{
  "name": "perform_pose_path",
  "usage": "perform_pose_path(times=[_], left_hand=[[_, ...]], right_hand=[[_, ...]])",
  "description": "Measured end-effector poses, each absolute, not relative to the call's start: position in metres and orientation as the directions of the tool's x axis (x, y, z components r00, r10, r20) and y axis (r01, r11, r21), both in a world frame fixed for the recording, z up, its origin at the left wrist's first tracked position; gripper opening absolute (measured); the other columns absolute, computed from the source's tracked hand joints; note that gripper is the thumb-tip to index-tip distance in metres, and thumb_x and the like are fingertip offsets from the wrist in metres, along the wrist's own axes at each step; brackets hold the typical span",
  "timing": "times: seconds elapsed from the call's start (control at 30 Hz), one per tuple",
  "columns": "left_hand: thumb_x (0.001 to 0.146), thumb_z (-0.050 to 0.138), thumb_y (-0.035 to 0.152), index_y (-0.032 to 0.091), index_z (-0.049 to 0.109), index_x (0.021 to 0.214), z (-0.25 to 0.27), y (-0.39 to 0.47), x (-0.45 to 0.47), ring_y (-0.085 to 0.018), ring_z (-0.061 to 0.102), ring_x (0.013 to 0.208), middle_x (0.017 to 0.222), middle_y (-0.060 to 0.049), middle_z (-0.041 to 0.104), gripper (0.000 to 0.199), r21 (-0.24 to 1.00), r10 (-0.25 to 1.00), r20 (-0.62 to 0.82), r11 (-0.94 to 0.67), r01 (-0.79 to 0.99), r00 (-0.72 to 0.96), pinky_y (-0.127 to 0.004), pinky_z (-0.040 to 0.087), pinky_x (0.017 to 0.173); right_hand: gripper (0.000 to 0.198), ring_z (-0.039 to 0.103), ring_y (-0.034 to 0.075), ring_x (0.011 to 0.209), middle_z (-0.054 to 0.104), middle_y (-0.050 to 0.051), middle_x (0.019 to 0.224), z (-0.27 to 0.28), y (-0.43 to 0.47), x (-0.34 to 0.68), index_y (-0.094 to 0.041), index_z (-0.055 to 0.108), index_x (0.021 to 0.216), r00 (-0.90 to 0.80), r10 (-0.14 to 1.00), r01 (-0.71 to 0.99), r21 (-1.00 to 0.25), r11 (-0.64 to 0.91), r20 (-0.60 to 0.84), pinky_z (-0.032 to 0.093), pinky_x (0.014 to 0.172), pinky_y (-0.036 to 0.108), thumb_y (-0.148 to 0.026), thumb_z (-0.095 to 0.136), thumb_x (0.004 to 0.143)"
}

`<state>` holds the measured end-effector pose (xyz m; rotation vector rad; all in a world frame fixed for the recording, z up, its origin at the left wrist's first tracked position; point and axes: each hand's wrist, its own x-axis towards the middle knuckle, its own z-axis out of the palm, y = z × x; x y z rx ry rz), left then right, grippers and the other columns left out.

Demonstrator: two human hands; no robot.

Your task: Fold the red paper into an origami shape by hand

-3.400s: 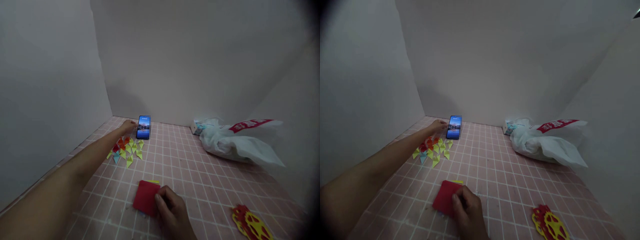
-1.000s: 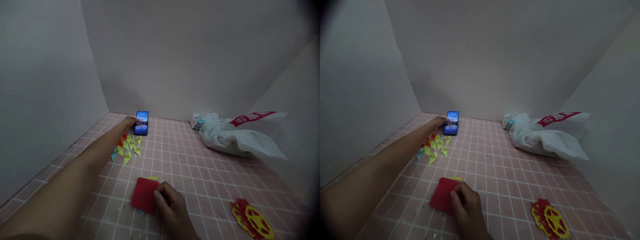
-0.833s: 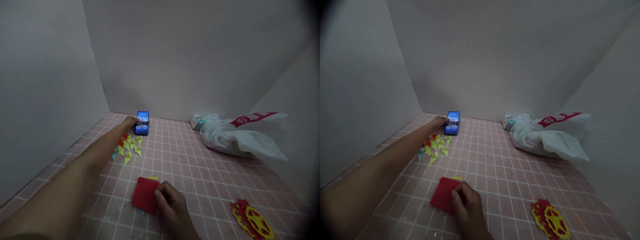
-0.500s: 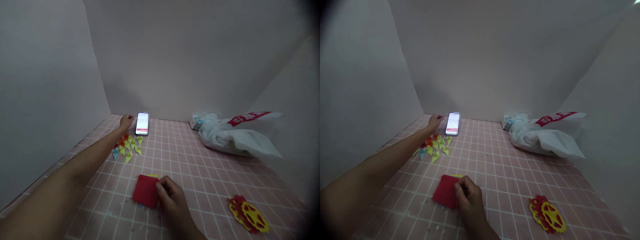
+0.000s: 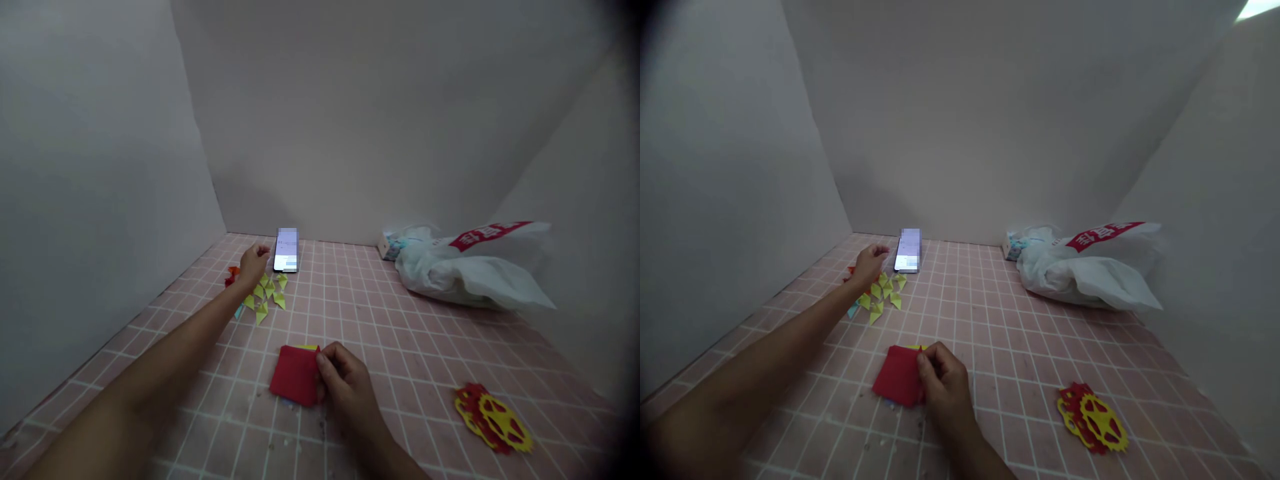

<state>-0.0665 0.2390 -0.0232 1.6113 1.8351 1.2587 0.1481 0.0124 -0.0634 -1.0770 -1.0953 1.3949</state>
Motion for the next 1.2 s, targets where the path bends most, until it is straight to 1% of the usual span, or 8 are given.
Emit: perform_pose_path(times=[0.13, 0.23, 0.5, 0.67, 1.03, 1.1, 1.17, 1.2], left_hand=[[0.084, 0.050, 0.012, 0.019, 0.068, 0.099, -0.026, 0.226, -0.060, -0.025, 0.067, 0.107, 0.111, -0.010, 0.075, 0.024, 0.744, 0.940, 0.282, -0.087, 0.663, -0.193, -0.034, 0.048, 0.095], [0.078, 0.048, 0.004, 0.022, 0.066, 0.099, -0.030, 0.219, -0.053, -0.028, 0.066, 0.113, 0.114, -0.008, 0.075, 0.033, 0.669, 0.953, 0.285, -0.124, 0.733, -0.099, -0.036, 0.045, 0.099], [0.069, 0.043, -0.007, 0.023, 0.059, 0.102, -0.038, 0.219, -0.040, -0.027, 0.062, 0.122, 0.129, -0.009, 0.070, 0.048, 0.466, 0.953, 0.267, -0.257, 0.847, 0.142, -0.052, 0.018, 0.120], [0.072, 0.039, -0.007, 0.023, 0.056, 0.105, -0.043, 0.223, -0.038, -0.025, 0.060, 0.124, 0.126, -0.009, 0.069, 0.049, 0.371, 0.937, 0.258, -0.321, 0.871, 0.235, -0.054, 0.011, 0.122], [0.082, 0.040, -0.006, 0.022, 0.061, 0.115, -0.045, 0.230, -0.036, -0.026, 0.062, 0.122, 0.126, -0.009, 0.070, 0.048, 0.295, 0.929, 0.204, -0.360, 0.885, 0.310, -0.062, 0.015, 0.121], [0.090, 0.045, 0.000, 0.020, 0.063, 0.117, -0.045, 0.232, -0.036, -0.027, 0.064, 0.118, 0.124, -0.009, 0.070, 0.039, 0.296, 0.933, 0.197, -0.351, 0.888, 0.302, -0.062, 0.025, 0.118], [0.097, 0.056, 0.016, 0.018, 0.062, 0.123, -0.046, 0.233, -0.039, -0.026, 0.064, 0.114, 0.126, -0.010, 0.067, 0.027, 0.307, 0.935, 0.195, -0.344, 0.887, 0.295, -0.057, 0.044, 0.107], [0.098, 0.060, 0.025, 0.017, 0.062, 0.126, -0.045, 0.234, -0.040, -0.026, 0.065, 0.112, 0.128, -0.011, 0.065, 0.029, 0.317, 0.937, 0.197, -0.340, 0.885, 0.289, -0.052, 0.051, 0.100]], right_hand=[[0.039, 0.044, 0.011, 0.050, 0.049, -0.005, 0.059, -0.065, 0.012, 0.148, -0.021, 0.051, 0.072, -0.088, 0.995, -0.187, -0.980, -0.063, -0.047, 0.034, 0.049, 0.024, -0.054, 0.064, 0.089], [0.038, 0.044, 0.011, 0.050, 0.049, -0.005, 0.059, -0.066, 0.013, 0.149, -0.020, 0.051, 0.073, -0.088, 0.995, -0.187, -0.980, -0.065, -0.050, 0.034, 0.049, 0.024, -0.052, 0.063, 0.090], [0.040, 0.042, 0.011, 0.050, 0.048, -0.005, 0.060, -0.065, 0.013, 0.148, -0.021, 0.051, 0.072, -0.083, 0.995, -0.185, -0.980, -0.070, -0.055, 0.034, 0.048, 0.024, -0.055, 0.064, 0.088], [0.038, 0.043, 0.011, 0.048, 0.048, -0.005, 0.059, -0.070, 0.014, 0.149, -0.021, 0.052, 0.073, -0.077, 0.996, -0.193, -0.979, -0.064, -0.050, 0.033, 0.047, 0.023, -0.053, 0.064, 0.089], [0.039, 0.044, 0.011, 0.048, 0.049, -0.005, 0.059, -0.068, 0.013, 0.151, -0.020, 0.052, 0.073, -0.117, 0.991, -0.192, -0.977, -0.092, -0.070, 0.034, 0.047, 0.023, -0.054, 0.064, 0.089], [0.040, 0.043, 0.010, 0.048, 0.048, -0.005, 0.058, -0.068, 0.014, 0.151, -0.020, 0.051, 0.072, -0.100, 0.992, -0.191, -0.978, -0.089, -0.071, 0.033, 0.047, 0.023, -0.054, 0.064, 0.089], [0.040, 0.044, 0.011, 0.050, 0.049, -0.004, 0.060, -0.068, 0.014, 0.151, -0.020, 0.052, 0.072, -0.089, 0.994, -0.177, -0.981, -0.081, -0.066, 0.035, 0.048, 0.023, -0.054, 0.065, 0.088], [0.040, 0.044, 0.011, 0.050, 0.049, -0.004, 0.060, -0.069, 0.014, 0.150, -0.020, 0.052, 0.072, -0.089, 0.994, -0.177, -0.981, -0.079, -0.064, 0.034, 0.048, 0.023, -0.054, 0.065, 0.087]])
